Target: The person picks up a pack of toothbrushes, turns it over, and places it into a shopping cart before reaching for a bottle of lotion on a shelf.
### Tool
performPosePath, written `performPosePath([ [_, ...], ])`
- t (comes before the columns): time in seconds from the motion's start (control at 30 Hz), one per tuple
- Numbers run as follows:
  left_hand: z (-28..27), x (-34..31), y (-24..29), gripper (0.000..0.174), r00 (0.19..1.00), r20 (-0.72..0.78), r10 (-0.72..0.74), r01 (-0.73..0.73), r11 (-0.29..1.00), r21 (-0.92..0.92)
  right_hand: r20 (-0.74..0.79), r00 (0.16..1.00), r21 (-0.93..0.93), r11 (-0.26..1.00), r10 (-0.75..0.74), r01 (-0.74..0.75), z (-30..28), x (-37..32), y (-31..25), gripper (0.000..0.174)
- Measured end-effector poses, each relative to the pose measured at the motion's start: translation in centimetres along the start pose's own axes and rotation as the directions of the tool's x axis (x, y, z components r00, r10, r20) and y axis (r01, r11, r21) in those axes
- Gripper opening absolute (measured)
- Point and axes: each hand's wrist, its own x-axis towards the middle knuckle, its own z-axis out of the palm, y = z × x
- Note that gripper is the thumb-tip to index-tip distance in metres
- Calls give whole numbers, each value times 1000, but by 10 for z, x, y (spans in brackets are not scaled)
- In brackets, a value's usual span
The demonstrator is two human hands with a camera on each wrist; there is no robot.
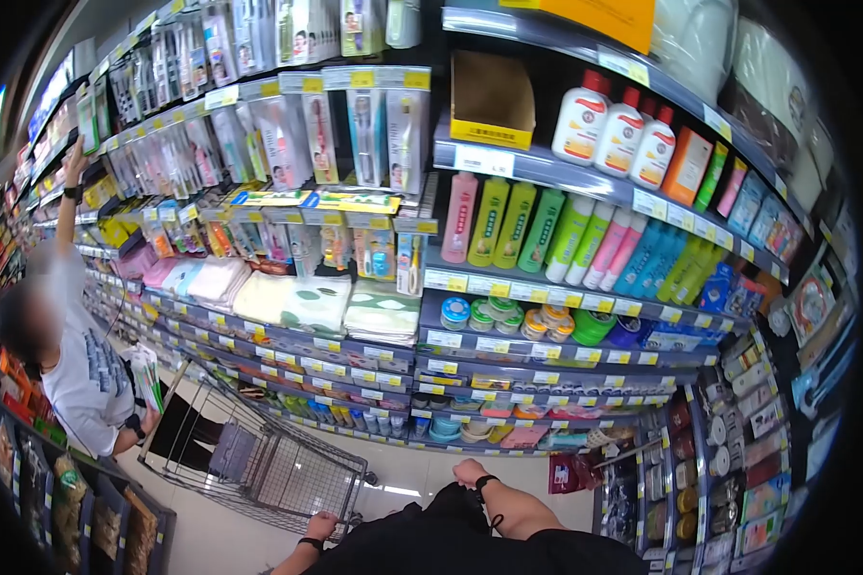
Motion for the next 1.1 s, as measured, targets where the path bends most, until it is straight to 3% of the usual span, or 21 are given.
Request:
performPosePath([
  [0.07, -2, -4, 3, 21, 1000, 10, -18, 18, 1000, 22, -16, 999, 80, 996, 28, -26, 4, 3, 1, 33],
  [0.13, 6, 19, -22, 22, 989, -53, 141, -136, 987, 85, -25, 999, 105, 994, 32, -29, 3, -5, -6, 32],
  [0.2, -1, 5, -10, 23, 992, -21, 127, -124, 986, 107, 11, 996, 92, 992, 90, -90, -1, -9, -12, 20],
  [0.27, -3, 1, 2, 26, 993, 12, 116, -117, 985, 131, 35, 994, 103, 989, 99, -103, 1, -8, -11, 20],
  [0.43, 3, 24, -21, 21, 995, 20, 101, -101, 995, -9, 94, 989, 149, 980, 116, -129, 8, -1, 4, 18],
  [0.5, 1, 21, -20, 21, 997, 17, 80, -80, 997, -12, 58, 998, 194, 981, -35, 23, 11, 1, 12, 17],
  [0.63, -6, -3, 5, 21, 990, 110, 92, -100, 993, 64, -26, 1000, 258, 966, -1, 8, 12, -8, 4, 17],
  [0.7, -5, -2, 4, 20, 985, 138, 103, -112, 992, 55, 6, 999, 455, 889, -50, 42, 15, -8, 6, 15],
  [0.73, -5, 0, 4, 18, 981, 159, 108, -115, 993, 39, 0, 999, 462, 886, -47, 42, 15, -8, 7, 15],
  [0.8, -6, -8, 14, 14, 981, 169, 93, -96, 995, 5, 42, 999, 299, 954, -30, 16, 12, -10, 4, 18],
  [0.93, -3, -11, 14, 11, 982, 165, 96, -96, 995, -5, 44, 998, 249, 967, 52, -62, 6, -23, -9, 28],
  [1.0, -2, -14, 14, 12, 979, 169, 114, -115, 993, -3, 38, 998, 160, 985, 54, -60, 7, -22, -7, 47],
  [1.03, -1, -13, 13, 12, 979, 170, 114, -115, 993, -3, 38, 998, 160, 985, 55, -61, 6, -22, -6, 47],
  [1.1, 3, -9, 7, 17, 963, 171, 209, -211, 977, -5, 65, 995, 58, 995, 76, -80, 3, -27, -9, 47],
])
